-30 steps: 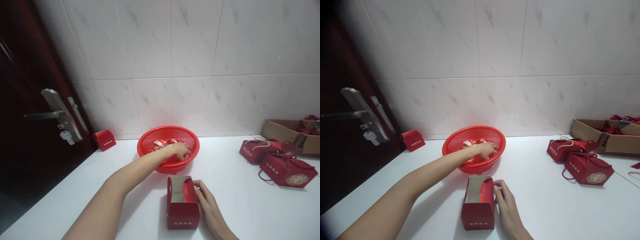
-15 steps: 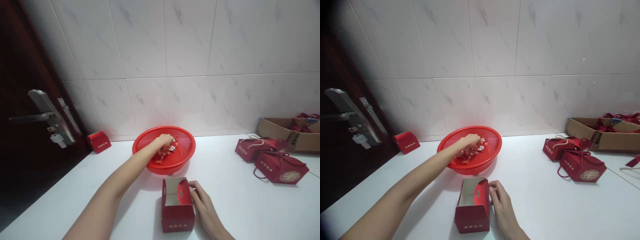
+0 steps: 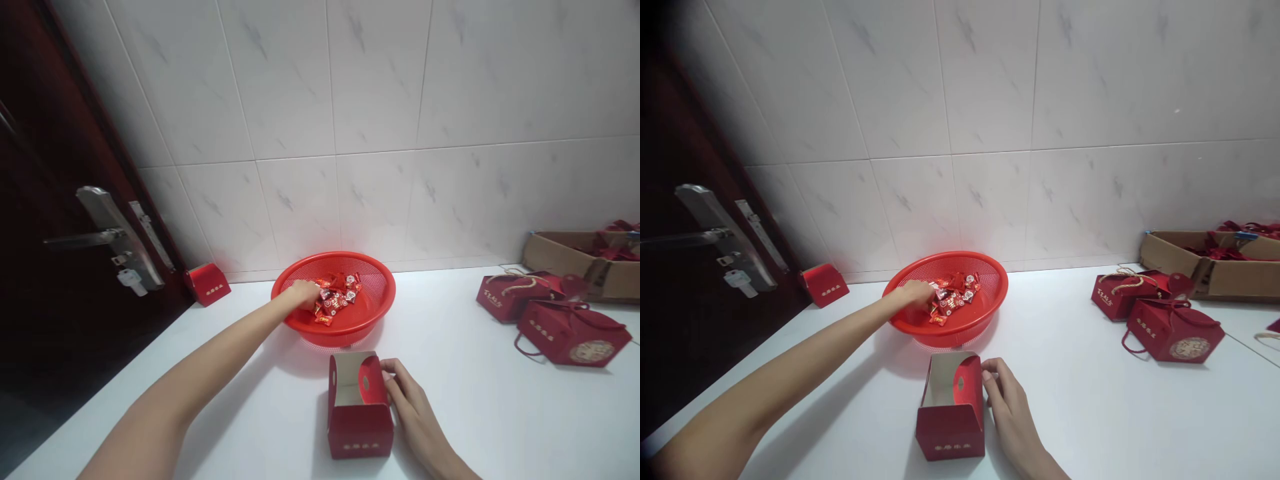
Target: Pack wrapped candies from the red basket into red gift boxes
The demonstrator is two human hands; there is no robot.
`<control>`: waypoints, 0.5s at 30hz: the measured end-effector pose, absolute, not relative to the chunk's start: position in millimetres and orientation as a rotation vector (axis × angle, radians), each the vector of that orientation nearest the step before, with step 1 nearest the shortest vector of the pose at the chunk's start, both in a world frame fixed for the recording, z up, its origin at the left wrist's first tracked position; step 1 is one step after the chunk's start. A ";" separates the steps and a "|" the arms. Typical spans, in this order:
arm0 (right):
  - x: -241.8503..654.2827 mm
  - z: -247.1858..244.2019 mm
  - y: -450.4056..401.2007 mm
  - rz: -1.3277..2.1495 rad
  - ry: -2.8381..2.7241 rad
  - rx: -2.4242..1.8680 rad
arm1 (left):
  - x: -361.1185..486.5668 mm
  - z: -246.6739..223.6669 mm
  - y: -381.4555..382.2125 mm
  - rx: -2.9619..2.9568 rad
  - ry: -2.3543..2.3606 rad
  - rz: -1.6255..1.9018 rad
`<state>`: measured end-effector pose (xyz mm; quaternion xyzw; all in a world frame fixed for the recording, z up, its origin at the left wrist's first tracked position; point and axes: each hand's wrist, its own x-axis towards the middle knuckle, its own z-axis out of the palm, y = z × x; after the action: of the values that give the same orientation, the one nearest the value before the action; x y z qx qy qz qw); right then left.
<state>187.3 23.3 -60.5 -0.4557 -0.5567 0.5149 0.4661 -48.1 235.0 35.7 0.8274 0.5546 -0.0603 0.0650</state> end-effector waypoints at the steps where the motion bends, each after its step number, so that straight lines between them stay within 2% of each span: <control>1: 187.3 -60.7 23.4 1.260 -1.367 -1.122 | -53.2 41.9 238.3 2.468 1.713 -0.217; 5: 187.1 -61.8 23.8 1.255 -1.370 -1.121 | -58.8 58.5 235.2 2.368 1.655 -0.278; 10: 186.7 -61.8 22.3 1.253 -1.370 -1.139 | -40.9 46.8 218.5 2.170 1.279 -0.421; 15: 186.3 -58.5 22.3 1.248 -1.372 -1.137 | -45.3 42.5 236.9 2.303 1.566 -0.332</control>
<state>186.3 22.3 -58.5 -0.4627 -0.5585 0.5080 0.4646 -45.3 236.9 42.5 0.8095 0.5504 -0.1166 0.1677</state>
